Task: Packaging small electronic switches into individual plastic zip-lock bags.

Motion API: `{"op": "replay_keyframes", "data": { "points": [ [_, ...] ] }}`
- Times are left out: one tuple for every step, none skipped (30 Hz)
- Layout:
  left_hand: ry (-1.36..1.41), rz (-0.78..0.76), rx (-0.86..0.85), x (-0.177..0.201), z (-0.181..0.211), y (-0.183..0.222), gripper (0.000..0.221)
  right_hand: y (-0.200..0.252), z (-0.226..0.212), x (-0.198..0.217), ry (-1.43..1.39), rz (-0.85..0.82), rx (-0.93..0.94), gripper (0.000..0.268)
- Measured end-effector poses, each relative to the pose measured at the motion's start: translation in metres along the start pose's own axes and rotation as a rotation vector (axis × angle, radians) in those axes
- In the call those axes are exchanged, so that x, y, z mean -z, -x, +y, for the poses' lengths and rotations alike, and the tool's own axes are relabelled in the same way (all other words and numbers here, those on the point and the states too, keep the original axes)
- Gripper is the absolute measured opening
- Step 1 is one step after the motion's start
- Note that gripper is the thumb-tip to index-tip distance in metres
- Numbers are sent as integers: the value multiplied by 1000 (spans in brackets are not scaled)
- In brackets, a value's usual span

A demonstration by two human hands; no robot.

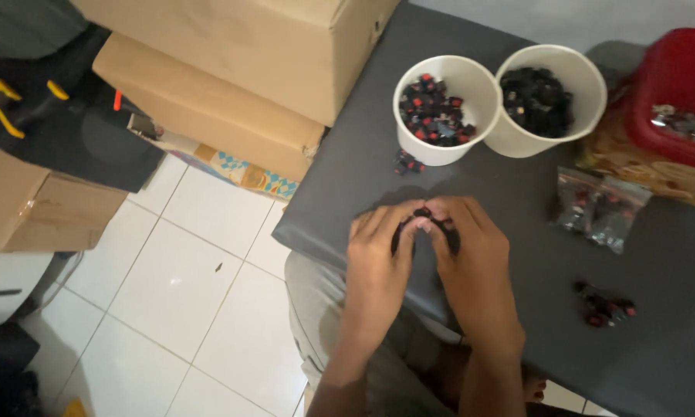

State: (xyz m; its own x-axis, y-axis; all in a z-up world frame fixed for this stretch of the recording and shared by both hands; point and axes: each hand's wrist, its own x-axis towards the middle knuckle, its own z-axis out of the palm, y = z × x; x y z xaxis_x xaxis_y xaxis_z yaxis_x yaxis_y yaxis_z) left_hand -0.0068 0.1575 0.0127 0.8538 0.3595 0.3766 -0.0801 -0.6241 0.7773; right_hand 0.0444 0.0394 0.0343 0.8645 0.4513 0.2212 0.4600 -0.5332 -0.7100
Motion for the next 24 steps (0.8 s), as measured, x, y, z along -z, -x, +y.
{"op": "replay_keyframes", "data": {
  "points": [
    [5,-9,-6,-2,5,1,17,4,2,6,3,9,-8,15],
    [69,-28,17,-5,11,2,17,8,4,13,1,41,2,15],
    [134,-48,42,-8,17,4,17,13,6,20,1,71,11,14],
    [140,-59,38,-12,23,8,17,20,11,26,6,79,1,14],
    [170,-62,6,-17,28,9,17,25,15,33,27,113,29,16],
    [200,-65,-25,-22,34,10,16,31,20,40,50,147,56,18],
    [209,-75,-35,-28,39,11,16,36,23,48,57,160,49,18],
    [237,-89,-25,-35,44,13,15,42,25,56,61,181,15,19],
    [267,-103,-15,-42,50,16,14,48,28,64,67,201,-20,20],
    [277,-115,-24,-50,53,17,14,54,36,70,76,214,-28,20],
    [315,-125,-43,-57,56,20,13,61,43,76,77,239,-9,21],
    [352,-135,-61,-64,59,22,12,67,51,82,79,264,10,23],
    [360,-149,-68,-68,65,23,12,73,59,87,87,276,-2,23],
    [375,-168,-73,-72,71,24,11,79,67,92,87,280,14,23],
    [390,-187,-79,-75,78,25,11,85,74,97,89,284,29,23],
    [399,-202,-86,-79,82,27,11,89,73,102,97,296,18,23],
    [391,-207,-81,-83,87,29,11,93,72,107,81,339,5,20],
    [383,-213,-77,-87,91,31,11,96,70,111,66,381,-8,17],
    [393,-227,-82,-90,95,33,11,101,77,114,75,392,-20,17],
    [361,-273,-79,-93,98,35,17,106,84,117,115,404,-11,17],
    [328,-317,-77,-96,102,36,22,110,90,119,154,416,-2,17],
    [337,-330,-84,-100,103,38,22,113,91,121,164,426,-12,17],
    [279,-315,-124,-105,104,39,20,116,93,124,158,445,-24,17],
    [221,-299,-164,-109,105,41,18,118,94,126,151,465,-36,16]
  ]
}}
